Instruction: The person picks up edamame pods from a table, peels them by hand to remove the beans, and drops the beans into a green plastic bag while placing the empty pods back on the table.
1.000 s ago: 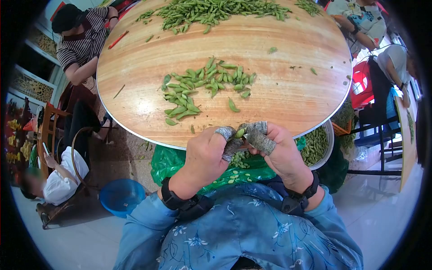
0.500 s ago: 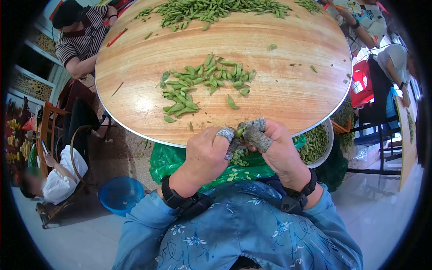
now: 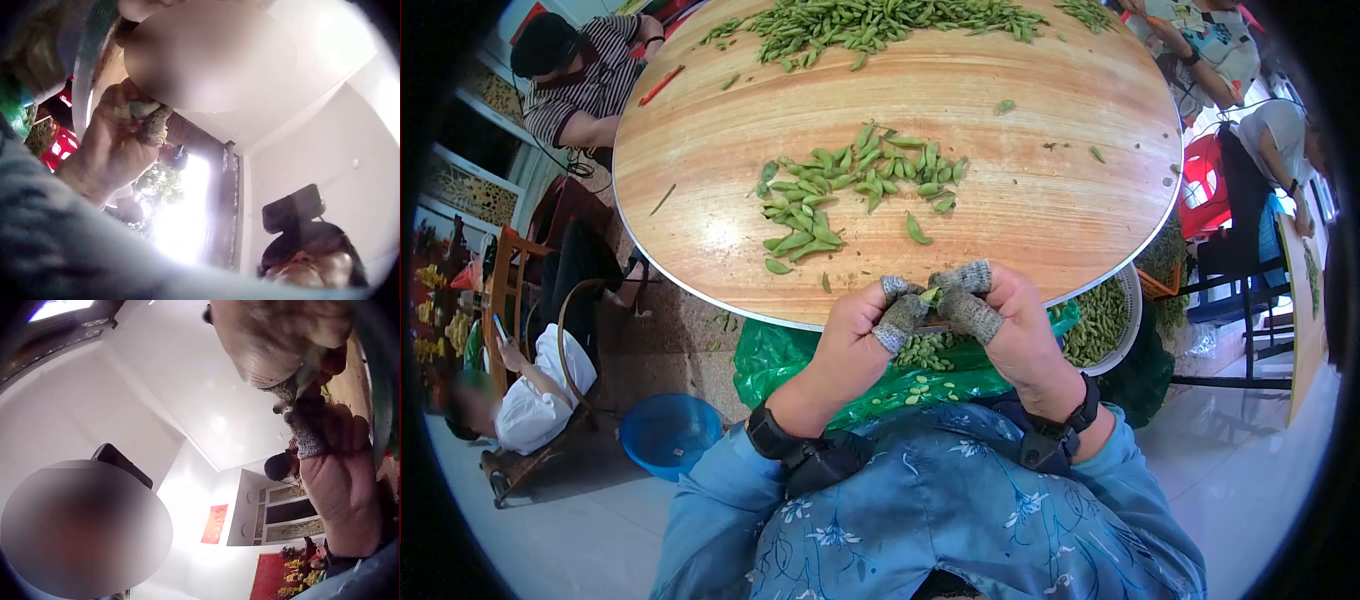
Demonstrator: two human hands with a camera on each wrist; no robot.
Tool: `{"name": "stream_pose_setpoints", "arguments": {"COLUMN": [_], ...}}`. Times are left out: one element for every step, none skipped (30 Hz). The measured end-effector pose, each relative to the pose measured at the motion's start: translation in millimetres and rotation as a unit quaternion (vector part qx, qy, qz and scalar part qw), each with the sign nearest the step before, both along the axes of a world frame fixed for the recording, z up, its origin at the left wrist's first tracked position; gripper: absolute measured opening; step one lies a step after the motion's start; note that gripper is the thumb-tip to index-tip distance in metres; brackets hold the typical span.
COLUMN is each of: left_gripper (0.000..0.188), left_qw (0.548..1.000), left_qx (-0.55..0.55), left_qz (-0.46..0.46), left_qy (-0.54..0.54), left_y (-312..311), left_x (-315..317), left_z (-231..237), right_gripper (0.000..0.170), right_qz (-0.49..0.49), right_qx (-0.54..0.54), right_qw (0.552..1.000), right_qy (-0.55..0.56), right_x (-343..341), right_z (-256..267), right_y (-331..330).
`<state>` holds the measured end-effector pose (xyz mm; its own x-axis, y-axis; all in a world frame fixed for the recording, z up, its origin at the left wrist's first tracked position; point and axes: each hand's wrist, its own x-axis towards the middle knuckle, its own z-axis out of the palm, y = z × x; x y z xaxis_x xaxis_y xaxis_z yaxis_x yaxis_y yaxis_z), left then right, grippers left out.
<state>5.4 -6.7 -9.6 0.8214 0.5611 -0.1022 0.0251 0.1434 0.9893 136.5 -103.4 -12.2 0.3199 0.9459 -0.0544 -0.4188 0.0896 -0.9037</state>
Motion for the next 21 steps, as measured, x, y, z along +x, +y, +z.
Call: {"name": "stream_pose_setpoints", "arguments": {"left_gripper": [0.018, 0.017, 0.017, 0.017, 0.017, 0.018, 0.018, 0.020, 0.023, 0.023, 0.022, 0.021, 0.021, 0.019, 0.018, 0.018, 0.018, 0.018, 0.018, 0.019, 0.020], "left_qw": [1.000, 0.981, 0.923, 0.923, 0.887, 0.843, 0.843, 0.852, 0.861, 0.860, 0.897, 0.927, 0.926, 0.951, 0.970, 0.970, 0.975, 0.979, 0.979, 0.978, 0.977], "left_qx": [0.001, 0.194, 0.379, 0.380, 0.454, 0.524, 0.525, 0.512, 0.500, 0.500, 0.431, 0.359, 0.360, 0.297, 0.234, 0.236, 0.207, 0.178, 0.178, 0.195, 0.212], "left_qz": [0.000, 0.017, 0.034, 0.034, 0.051, 0.068, 0.068, 0.057, 0.045, 0.045, 0.020, -0.006, -0.006, 0.001, 0.007, 0.006, -0.007, -0.018, -0.019, -0.010, 0.000], "left_qy": [0.000, 0.027, 0.053, 0.053, 0.076, 0.098, 0.099, 0.093, 0.087, 0.086, 0.099, 0.111, 0.112, 0.087, 0.063, 0.062, 0.080, 0.098, 0.098, 0.067, 0.037], "left_y": [1.6, 4.0, 4.8, 3.3, 1.0, -0.2, 0.1, 1.0, 2.2, 4.5, 7.9, 9.9, 9.5, 8.3, 7.7, 7.7, 7.3, 6.9, 7.0, 7.5, 7.6], "left_x": [0.2, -0.2, -0.4, -0.3, -0.7, -1.1, -1.5, -2.1, -2.7, -3.9, -5.6, -6.4, -5.0, -2.8, -1.7, -1.7, -1.5, -1.5, -1.3, -0.9, -0.7], "left_z": [3.1, 6.6, 10.2, 14.9, 20.1, 22.8, 22.7, 22.1, 21.5, 20.6, 19.5, 18.8, 18.4, 18.3, 18.7, 20.7, 23.8, 25.3, 21.6, 14.8, 11.1], "right_gripper": [0.011, 0.012, 0.012, 0.012, 0.012, 0.012, 0.011, 0.011, 0.011, 0.010, 0.010, 0.010, 0.009, 0.009, 0.009, 0.009, 0.009, 0.009, 0.010, 0.010, 0.010], "right_qz": [-0.004, -0.007, -0.007, -0.016, -0.023, -0.023, -0.028, -0.033, -0.033, -0.029, -0.025, -0.025, -0.026, -0.027, -0.028, -0.019, -0.011, -0.012, -0.009, -0.005, -0.005], "right_qx": [-0.010, -0.021, -0.020, -0.026, -0.032, -0.031, -0.029, -0.027, -0.026, -0.021, -0.017, -0.017, -0.022, -0.026, -0.025, -0.020, -0.016, -0.016, -0.013, -0.011, -0.010], "right_qw": [1.000, 0.999, 0.999, 0.997, 0.995, 0.995, 0.992, 0.989, 0.989, 0.987, 0.985, 0.985, 0.985, 0.985, 0.985, 0.987, 0.989, 0.989, 0.990, 0.992, 0.992], "right_qy": [-0.021, -0.042, -0.042, -0.068, -0.093, -0.093, -0.116, -0.140, -0.140, -0.157, -0.173, -0.172, -0.171, -0.168, -0.168, -0.157, -0.146, -0.147, -0.137, -0.128, -0.128], "right_x": [1.3, 2.1, 1.8, 1.1, 0.2, -0.6, -1.1, -1.4, -1.6, -1.9, -2.3, -2.6, -2.8, -2.8, -1.7, 0.4, 2.1, 2.1, 1.2, 0.6, 0.6], "right_z": [0.3, 0.8, 1.9, 3.4, 4.9, 6.4, 7.8, 8.5, 7.6, 5.8, 4.8, 6.0, 8.2, 9.7, 9.8, 9.5, 9.0, 7.5, 5.3, 4.2, 4.3], "right_y": [-0.7, -1.0, -0.7, 0.0, 0.4, 0.4, 0.2, 0.0, -0.3, -0.8, -1.2, -1.2, -1.2, -0.9, -0.5, 0.0, 0.1, 0.3, 0.8, 1.1, 1.2]}}
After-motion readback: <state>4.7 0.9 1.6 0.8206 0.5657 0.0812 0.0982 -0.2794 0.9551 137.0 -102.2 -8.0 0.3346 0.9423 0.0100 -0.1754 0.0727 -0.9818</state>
